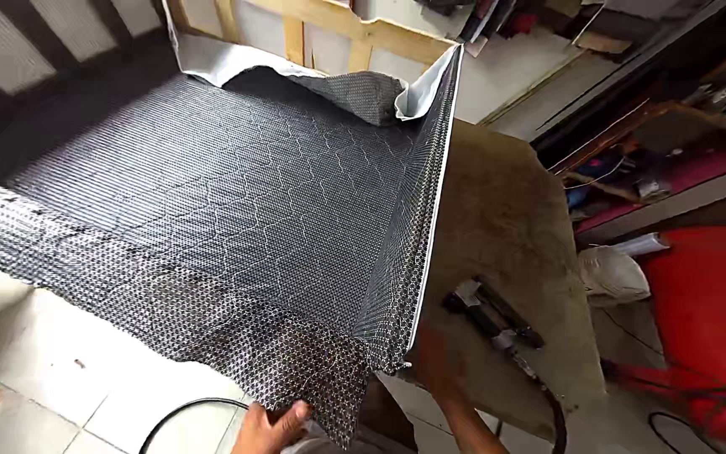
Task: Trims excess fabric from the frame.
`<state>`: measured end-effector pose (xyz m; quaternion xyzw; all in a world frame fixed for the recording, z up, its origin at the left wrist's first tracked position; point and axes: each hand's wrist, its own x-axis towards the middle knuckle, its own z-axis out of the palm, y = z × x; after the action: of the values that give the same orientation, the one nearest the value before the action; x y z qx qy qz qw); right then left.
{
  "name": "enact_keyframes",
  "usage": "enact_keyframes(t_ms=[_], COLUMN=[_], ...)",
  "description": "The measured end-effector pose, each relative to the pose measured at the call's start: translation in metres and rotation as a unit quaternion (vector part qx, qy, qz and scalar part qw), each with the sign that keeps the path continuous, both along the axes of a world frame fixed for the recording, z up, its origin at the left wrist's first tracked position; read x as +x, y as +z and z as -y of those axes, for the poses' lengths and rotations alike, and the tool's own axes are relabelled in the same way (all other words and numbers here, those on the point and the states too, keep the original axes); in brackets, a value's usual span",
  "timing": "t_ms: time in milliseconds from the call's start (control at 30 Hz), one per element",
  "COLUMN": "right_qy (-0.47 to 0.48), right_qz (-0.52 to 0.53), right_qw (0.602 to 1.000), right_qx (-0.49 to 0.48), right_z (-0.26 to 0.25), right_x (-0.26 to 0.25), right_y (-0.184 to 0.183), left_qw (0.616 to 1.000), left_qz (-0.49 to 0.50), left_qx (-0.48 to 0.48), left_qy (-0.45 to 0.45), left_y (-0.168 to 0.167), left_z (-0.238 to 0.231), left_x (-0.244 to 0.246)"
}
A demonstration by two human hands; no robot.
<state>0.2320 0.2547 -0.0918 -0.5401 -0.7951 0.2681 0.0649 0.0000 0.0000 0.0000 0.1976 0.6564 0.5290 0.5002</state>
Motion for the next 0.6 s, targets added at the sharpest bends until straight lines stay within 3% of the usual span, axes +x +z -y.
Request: enact_keyframes(t_ms=[67, 100, 233, 367, 433, 500, 567, 600], right_qy=[0.029, 0.030, 0.020, 0.086, 0.060, 0.007, 0.035, 0.098], right_qz=[-0.020, -0.020, 0.045, 0.156, 0.037, -0.125, -0.239, -0.256], right_qw=[0.999, 0.999, 0.999, 0.981, 0.983, 0.964, 0.961, 0.960], right_qx=[-0.005, 0.000, -0.002, -0.078, -0.170, -0.236, -0.137, -0.055], right_z=[-0.012, -0.015, -0.030, -0.057, -0.065, -0.059, -0.043, -0.039], right_x=[-0.029, -0.035, -0.037, -0.012, 0.015, 0.050, 0.087, 0.106], right_y=[-0.019, -0.025, -0.019, -0.004, 0.010, 0.047, 0.099, 0.125], left_qw=[0.967, 0.953, 0.933, 0.911, 0.902, 0.892, 0.884, 0.882], left_qz=[0.223, 0.250, 0.211, 0.229, 0.241, 0.256, 0.270, 0.277], left_qx=[0.032, 0.070, 0.100, 0.043, 0.043, 0.053, 0.066, 0.072], left_qy=[0.117, 0.156, 0.273, 0.339, 0.357, 0.369, 0.375, 0.375], left_y=[0.001, 0.009, 0.048, 0.039, 0.030, 0.026, 0.024, 0.024], left_z=[-0.005, -0.009, -0.045, -0.073, -0.075, -0.076, -0.077, -0.077], left_x=[0.013, 0.022, 0.047, 0.058, 0.063, 0.064, 0.063, 0.062])
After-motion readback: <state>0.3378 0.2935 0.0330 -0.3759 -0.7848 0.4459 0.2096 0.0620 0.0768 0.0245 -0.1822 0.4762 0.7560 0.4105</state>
